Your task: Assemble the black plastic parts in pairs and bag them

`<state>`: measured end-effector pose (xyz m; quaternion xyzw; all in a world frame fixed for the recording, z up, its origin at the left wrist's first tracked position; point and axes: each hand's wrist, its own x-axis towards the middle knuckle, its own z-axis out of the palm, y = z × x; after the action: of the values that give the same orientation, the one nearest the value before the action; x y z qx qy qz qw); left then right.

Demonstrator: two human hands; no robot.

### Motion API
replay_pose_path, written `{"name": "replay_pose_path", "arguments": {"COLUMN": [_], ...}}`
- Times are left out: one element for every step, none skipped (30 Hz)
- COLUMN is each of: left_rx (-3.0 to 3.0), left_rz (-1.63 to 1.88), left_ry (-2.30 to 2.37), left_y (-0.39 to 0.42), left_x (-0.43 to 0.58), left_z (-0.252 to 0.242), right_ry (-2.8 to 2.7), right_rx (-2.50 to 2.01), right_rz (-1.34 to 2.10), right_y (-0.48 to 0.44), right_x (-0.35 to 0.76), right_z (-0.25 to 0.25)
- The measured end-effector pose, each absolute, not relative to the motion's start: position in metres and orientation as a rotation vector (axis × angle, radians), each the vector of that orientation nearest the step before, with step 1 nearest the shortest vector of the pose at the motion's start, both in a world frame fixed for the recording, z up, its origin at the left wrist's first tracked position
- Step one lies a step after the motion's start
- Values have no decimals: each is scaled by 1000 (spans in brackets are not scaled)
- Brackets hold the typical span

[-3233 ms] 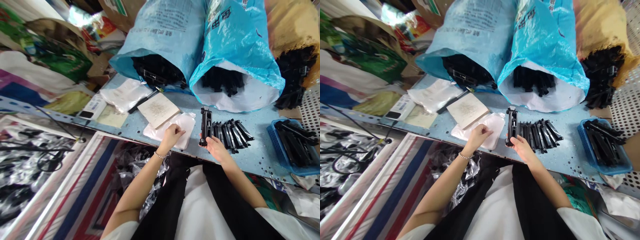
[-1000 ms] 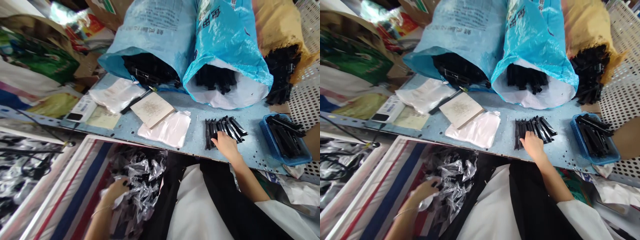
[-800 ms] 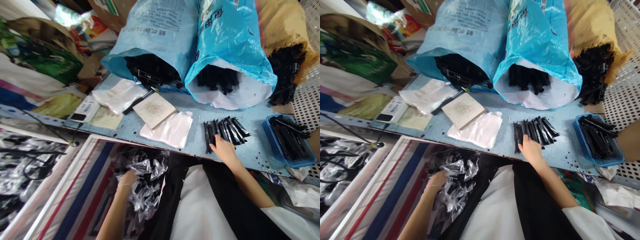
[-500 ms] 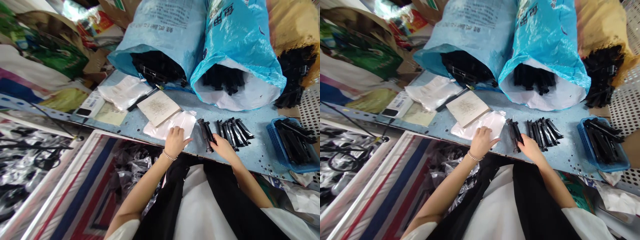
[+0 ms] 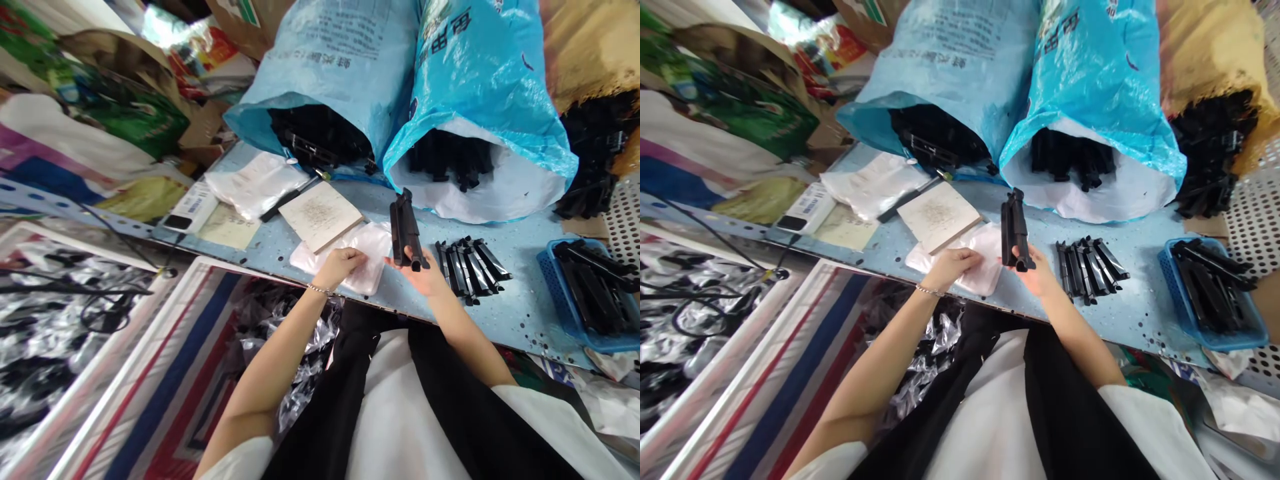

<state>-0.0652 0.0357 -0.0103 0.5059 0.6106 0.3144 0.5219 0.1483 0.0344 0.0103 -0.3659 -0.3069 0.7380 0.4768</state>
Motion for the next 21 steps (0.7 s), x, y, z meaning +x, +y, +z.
{"name": "replay_pose_path", "arguments": {"left_rx": [1254,1290,1309,1322,1345,1409,1521,1674,1846,2005,2122,2190,2214,2209,2185,2149,2108,2075,2055,2051,2063], "left_rz": [753,758,776,808,854,905,945,951,910,823,719,629,580,573,596,629,655,669,676,681,687], "left_ry": [1477,1502,1539,1578,1615,1644,1670,1698,1729,1761,1797,1819,1821,1797,1758,1714,1670,1631,1598,1568,1530], "left_y": [36,37,36,35,33,29,25,21,16,13,11,10,11,13,16,19,20,21,19,15,9], "left_x": [-64,-64,-64,-65,-66,-68,-71,-73,-74,-76,-76,-77,-78,-78,-79,-80,-81,-81,-81,-79,-76], "left_z": [-11,-11,-11,-10,-8,-5,-2,2,6,9,12,13,13,13,12,11,10,11,12,14,16], "right_ry": [-719,-701,-695,-697,-696,-688,-674,-662,-660,-671,-695,-722,-738,-740,-731,-716,-702,-694,-691,-690,-691], "right_rx": [-867,-870,-894,-927,-963,-995,-1021,-1045,-1072,-1100,-1122,-1130,-1120,-1093,-1058,-1017,-974,-935,-903,-877,-860], "right_rz": [1811,1819,1826,1833,1831,1822,1808,1791,1774,1759,1754,1765,1804,1864,1933,2016,2115,2225,2331,2418,2486], "right_y": [38,42,44,47,48,49,50,50,49,46,43,37,30,22,12,3,-6,-13,-18,-20,-20], "right_x": [140,132,125,119,115,112,111,112,114,117,122,128,135,143,151,159,165,169,170,169,166], "right_z": [7,3,-3,-9,-15,-21,-26,-30,-31,-31,-28,-24,-19,-13,-8,-4,-1,0,0,-2,-5]}}
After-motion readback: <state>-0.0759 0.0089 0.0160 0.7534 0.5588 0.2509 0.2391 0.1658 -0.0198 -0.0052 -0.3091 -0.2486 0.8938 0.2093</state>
